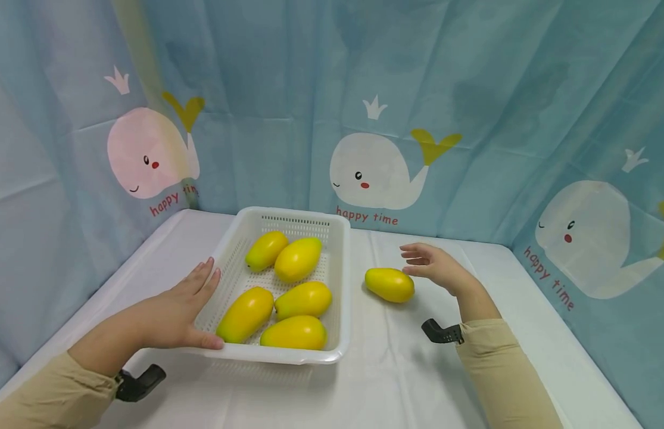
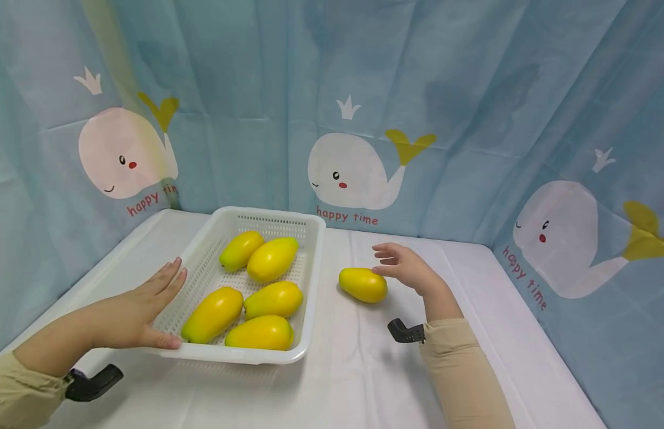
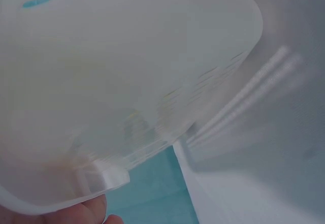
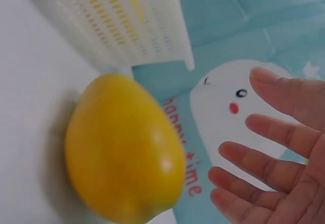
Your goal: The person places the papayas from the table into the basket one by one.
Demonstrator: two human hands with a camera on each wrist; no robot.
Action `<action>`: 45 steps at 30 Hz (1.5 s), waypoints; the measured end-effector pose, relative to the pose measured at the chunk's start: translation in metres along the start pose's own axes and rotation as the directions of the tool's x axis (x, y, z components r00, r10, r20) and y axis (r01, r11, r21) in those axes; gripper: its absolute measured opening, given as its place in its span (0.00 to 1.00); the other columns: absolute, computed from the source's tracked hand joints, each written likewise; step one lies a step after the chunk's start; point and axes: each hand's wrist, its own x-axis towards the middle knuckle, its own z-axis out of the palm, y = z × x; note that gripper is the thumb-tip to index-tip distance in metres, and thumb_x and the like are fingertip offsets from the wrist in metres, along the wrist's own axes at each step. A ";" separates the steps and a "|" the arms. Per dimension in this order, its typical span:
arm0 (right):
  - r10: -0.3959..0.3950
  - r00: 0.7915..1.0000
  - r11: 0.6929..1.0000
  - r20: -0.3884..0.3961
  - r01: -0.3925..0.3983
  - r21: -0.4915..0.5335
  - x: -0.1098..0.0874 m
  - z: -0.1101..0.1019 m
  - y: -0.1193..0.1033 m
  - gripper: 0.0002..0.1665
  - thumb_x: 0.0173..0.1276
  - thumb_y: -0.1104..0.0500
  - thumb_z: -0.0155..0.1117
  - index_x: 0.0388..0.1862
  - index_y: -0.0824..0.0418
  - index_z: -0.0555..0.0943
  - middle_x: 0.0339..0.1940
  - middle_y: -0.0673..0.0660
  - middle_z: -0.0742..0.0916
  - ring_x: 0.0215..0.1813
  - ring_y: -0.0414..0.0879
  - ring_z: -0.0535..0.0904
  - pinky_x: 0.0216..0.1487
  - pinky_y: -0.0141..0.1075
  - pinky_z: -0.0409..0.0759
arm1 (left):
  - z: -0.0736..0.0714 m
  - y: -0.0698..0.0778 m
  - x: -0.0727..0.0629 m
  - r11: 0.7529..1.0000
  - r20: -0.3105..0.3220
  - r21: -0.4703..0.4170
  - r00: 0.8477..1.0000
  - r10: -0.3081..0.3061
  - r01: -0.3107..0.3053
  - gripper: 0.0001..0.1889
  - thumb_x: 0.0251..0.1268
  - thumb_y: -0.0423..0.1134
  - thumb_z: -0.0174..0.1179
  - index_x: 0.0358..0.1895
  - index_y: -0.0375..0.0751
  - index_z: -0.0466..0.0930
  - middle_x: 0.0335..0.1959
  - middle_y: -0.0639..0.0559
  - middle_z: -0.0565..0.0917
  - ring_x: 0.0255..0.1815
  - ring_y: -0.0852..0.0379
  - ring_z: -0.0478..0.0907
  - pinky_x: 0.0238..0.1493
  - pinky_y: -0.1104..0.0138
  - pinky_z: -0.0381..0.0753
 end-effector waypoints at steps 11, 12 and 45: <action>0.065 0.998 0.996 -0.018 -0.064 0.060 -0.001 0.014 0.024 0.39 0.58 0.53 0.67 0.67 0.55 0.63 0.67 0.62 0.68 0.66 0.60 0.63 0.62 0.55 0.63 | -0.001 0.002 0.000 1.000 -0.002 -0.004 1.000 -0.003 0.003 0.68 0.31 0.79 0.54 0.71 0.32 0.40 0.72 0.36 0.35 0.71 0.37 0.38 0.61 0.41 0.54; 0.068 0.997 0.996 -0.018 -0.067 0.064 -0.001 0.016 0.026 0.39 0.58 0.53 0.67 0.67 0.55 0.63 0.67 0.62 0.68 0.66 0.60 0.63 0.62 0.55 0.63 | -0.001 0.002 -0.001 1.000 -0.003 -0.003 1.000 -0.002 0.002 0.68 0.31 0.79 0.54 0.71 0.32 0.40 0.72 0.36 0.36 0.71 0.37 0.38 0.62 0.41 0.54; 0.126 0.991 0.990 -0.039 -0.123 0.073 0.006 0.041 0.043 0.41 0.52 0.54 0.71 0.65 0.53 0.66 0.64 0.60 0.70 0.59 0.56 0.67 0.62 0.54 0.63 | 0.001 0.002 0.001 1.000 0.002 -0.014 1.000 -0.020 0.020 0.68 0.31 0.77 0.56 0.71 0.33 0.39 0.73 0.36 0.35 0.71 0.37 0.39 0.60 0.40 0.55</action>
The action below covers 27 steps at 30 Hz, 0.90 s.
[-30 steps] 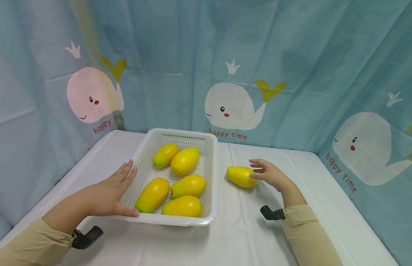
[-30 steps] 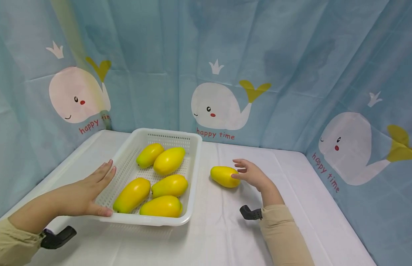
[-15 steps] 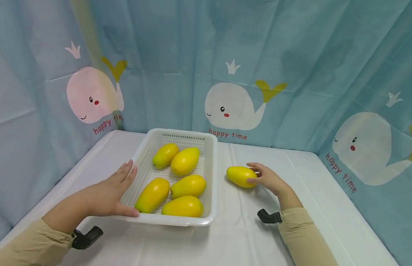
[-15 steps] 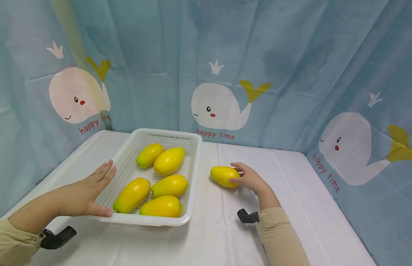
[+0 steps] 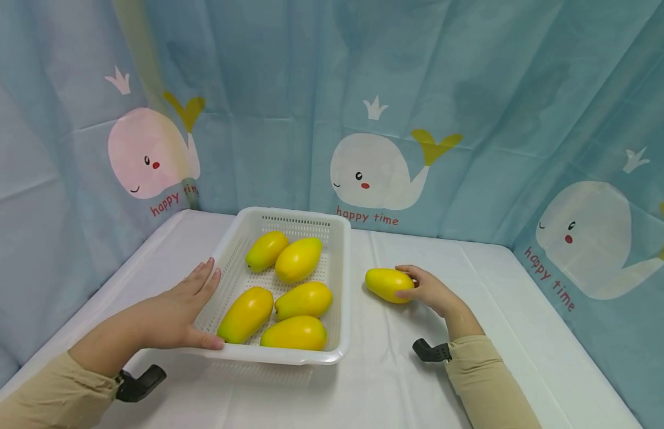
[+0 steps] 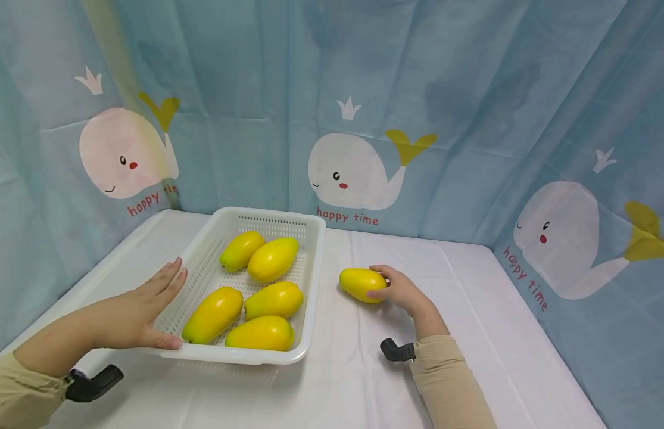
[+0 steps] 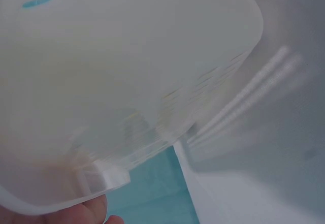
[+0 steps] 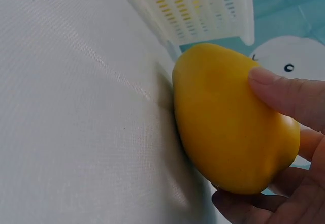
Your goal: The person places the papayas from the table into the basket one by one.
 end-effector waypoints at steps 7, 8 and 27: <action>0.018 1.000 1.000 -0.003 -0.018 0.022 0.000 0.001 0.000 0.41 0.51 0.54 0.72 0.65 0.52 0.66 0.64 0.58 0.70 0.61 0.56 0.66 0.62 0.53 0.63 | 0.000 0.000 0.000 1.000 0.001 0.000 1.000 0.002 -0.002 0.68 0.31 0.77 0.56 0.71 0.33 0.39 0.72 0.35 0.35 0.71 0.36 0.39 0.60 0.40 0.55; 0.018 1.000 1.000 -0.003 -0.018 0.021 0.000 0.001 0.001 0.42 0.51 0.54 0.72 0.65 0.52 0.66 0.64 0.58 0.70 0.61 0.56 0.66 0.62 0.54 0.63 | 0.000 0.000 0.000 1.000 0.001 0.002 1.000 0.000 0.000 0.68 0.31 0.77 0.56 0.71 0.33 0.39 0.72 0.36 0.35 0.71 0.36 0.39 0.60 0.40 0.55; 0.011 1.000 1.000 -0.012 -0.011 0.027 0.000 0.003 0.002 0.41 0.50 0.54 0.73 0.63 0.52 0.68 0.64 0.58 0.70 0.61 0.58 0.65 0.60 0.52 0.66 | -0.002 0.001 -0.001 1.000 0.006 -0.001 1.000 0.000 0.000 0.68 0.31 0.77 0.56 0.71 0.32 0.39 0.72 0.35 0.35 0.71 0.36 0.38 0.60 0.40 0.54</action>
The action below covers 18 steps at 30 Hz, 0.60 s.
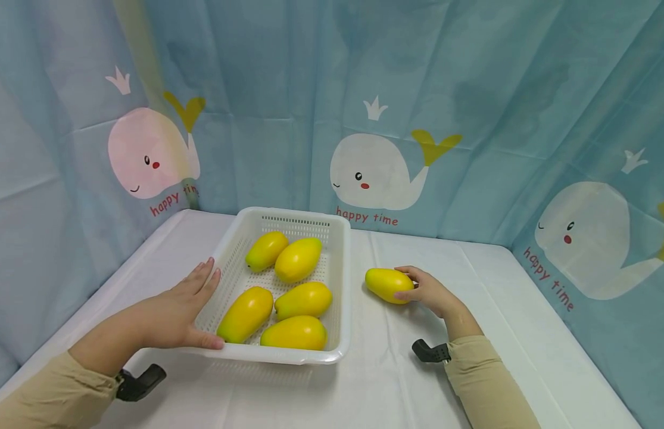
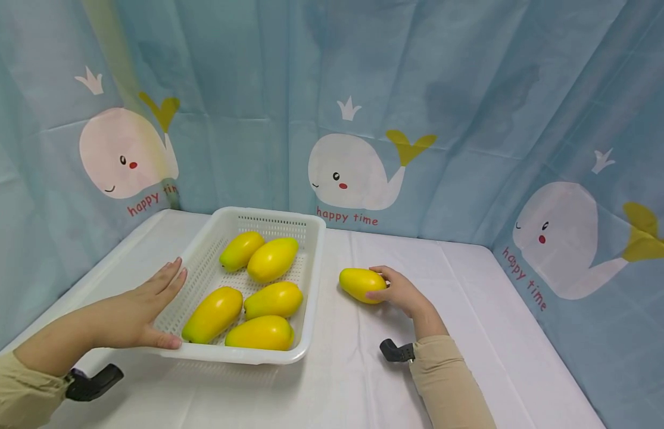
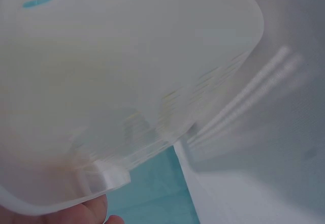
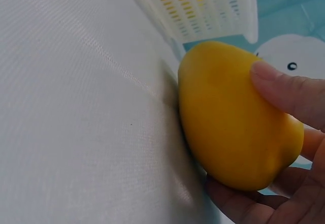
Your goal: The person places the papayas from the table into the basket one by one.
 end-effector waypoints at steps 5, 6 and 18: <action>0.006 1.000 1.000 0.004 -0.006 -0.013 0.000 -0.001 -0.002 0.41 0.50 0.54 0.73 0.63 0.53 0.67 0.63 0.60 0.70 0.60 0.59 0.65 0.60 0.52 0.66 | 0.001 0.000 0.000 1.000 0.000 -0.001 1.000 -0.002 0.002 0.68 0.31 0.77 0.56 0.71 0.32 0.40 0.72 0.36 0.35 0.71 0.36 0.38 0.60 0.40 0.54; 0.008 1.000 1.000 0.004 -0.008 -0.016 0.000 -0.001 -0.002 0.41 0.50 0.53 0.73 0.63 0.53 0.67 0.63 0.60 0.70 0.61 0.59 0.65 0.60 0.52 0.66 | 0.001 -0.001 0.000 1.000 -0.001 -0.002 1.000 0.000 0.000 0.68 0.32 0.77 0.56 0.71 0.32 0.39 0.72 0.35 0.35 0.71 0.36 0.38 0.60 0.40 0.55; -0.032 0.999 0.999 0.000 0.032 -0.035 -0.002 -0.012 -0.008 0.42 0.51 0.52 0.72 0.65 0.53 0.65 0.62 0.60 0.70 0.60 0.58 0.67 0.59 0.52 0.67 | 0.002 -0.002 0.000 1.000 -0.003 -0.001 1.000 -0.009 0.009 0.68 0.31 0.78 0.55 0.71 0.32 0.40 0.73 0.36 0.35 0.72 0.37 0.38 0.60 0.41 0.54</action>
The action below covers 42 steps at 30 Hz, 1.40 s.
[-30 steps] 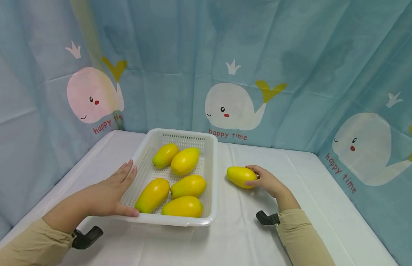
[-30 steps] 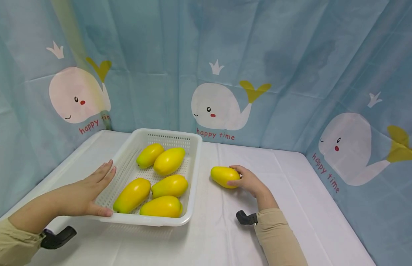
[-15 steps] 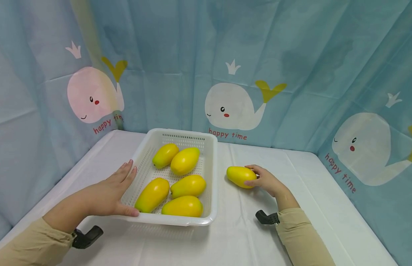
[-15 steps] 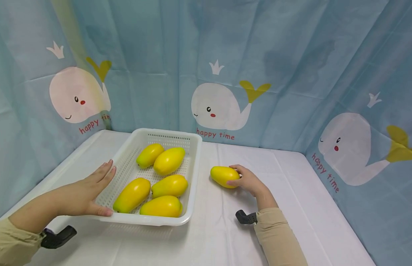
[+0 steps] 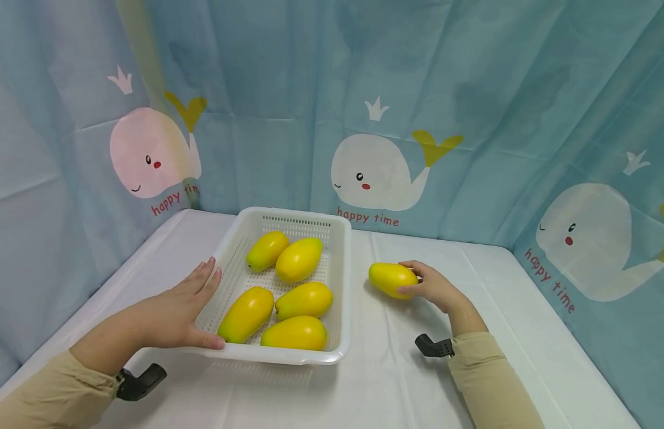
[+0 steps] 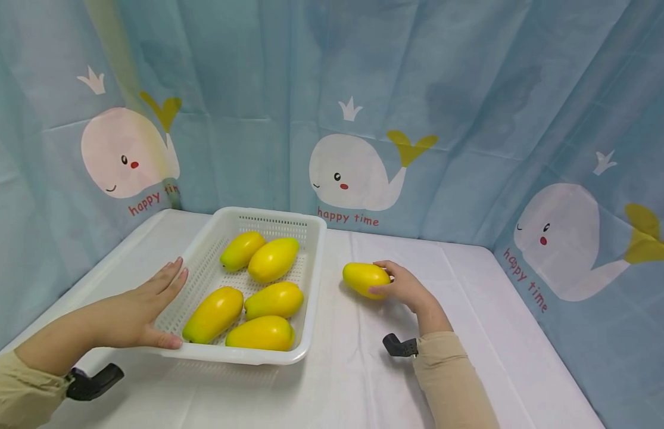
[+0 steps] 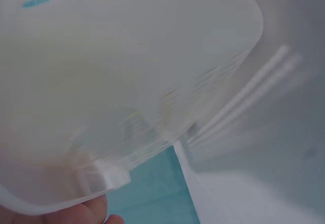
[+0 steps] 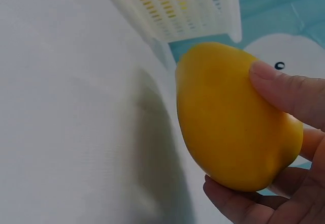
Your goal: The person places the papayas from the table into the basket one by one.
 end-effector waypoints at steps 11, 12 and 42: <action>-0.059 0.998 0.998 0.008 0.059 -0.033 0.000 -0.019 -0.023 0.42 0.54 0.52 0.70 0.66 0.53 0.64 0.58 0.60 0.71 0.55 0.57 0.71 0.57 0.50 0.69 | -0.001 0.001 0.001 1.000 0.009 0.006 1.000 0.004 -0.004 0.68 0.31 0.78 0.55 0.71 0.31 0.41 0.72 0.36 0.35 0.71 0.36 0.38 0.60 0.40 0.55; -0.064 0.998 0.997 0.008 0.065 -0.034 0.000 -0.021 -0.025 0.41 0.54 0.52 0.70 0.66 0.53 0.64 0.58 0.60 0.72 0.54 0.56 0.71 0.56 0.50 0.69 | -0.001 0.001 0.001 1.000 0.008 0.006 1.000 0.004 -0.004 0.68 0.31 0.78 0.55 0.71 0.31 0.41 0.72 0.36 0.35 0.71 0.36 0.38 0.60 0.40 0.55; -0.252 0.965 0.965 0.067 0.257 -0.062 0.018 -0.006 -0.133 0.36 0.56 0.54 0.69 0.63 0.51 0.68 0.54 0.57 0.74 0.49 0.53 0.75 0.52 0.45 0.74 | -0.002 0.002 0.000 1.000 0.010 0.001 1.000 -0.004 0.004 0.68 0.30 0.78 0.55 0.71 0.32 0.40 0.73 0.36 0.35 0.71 0.36 0.38 0.60 0.41 0.54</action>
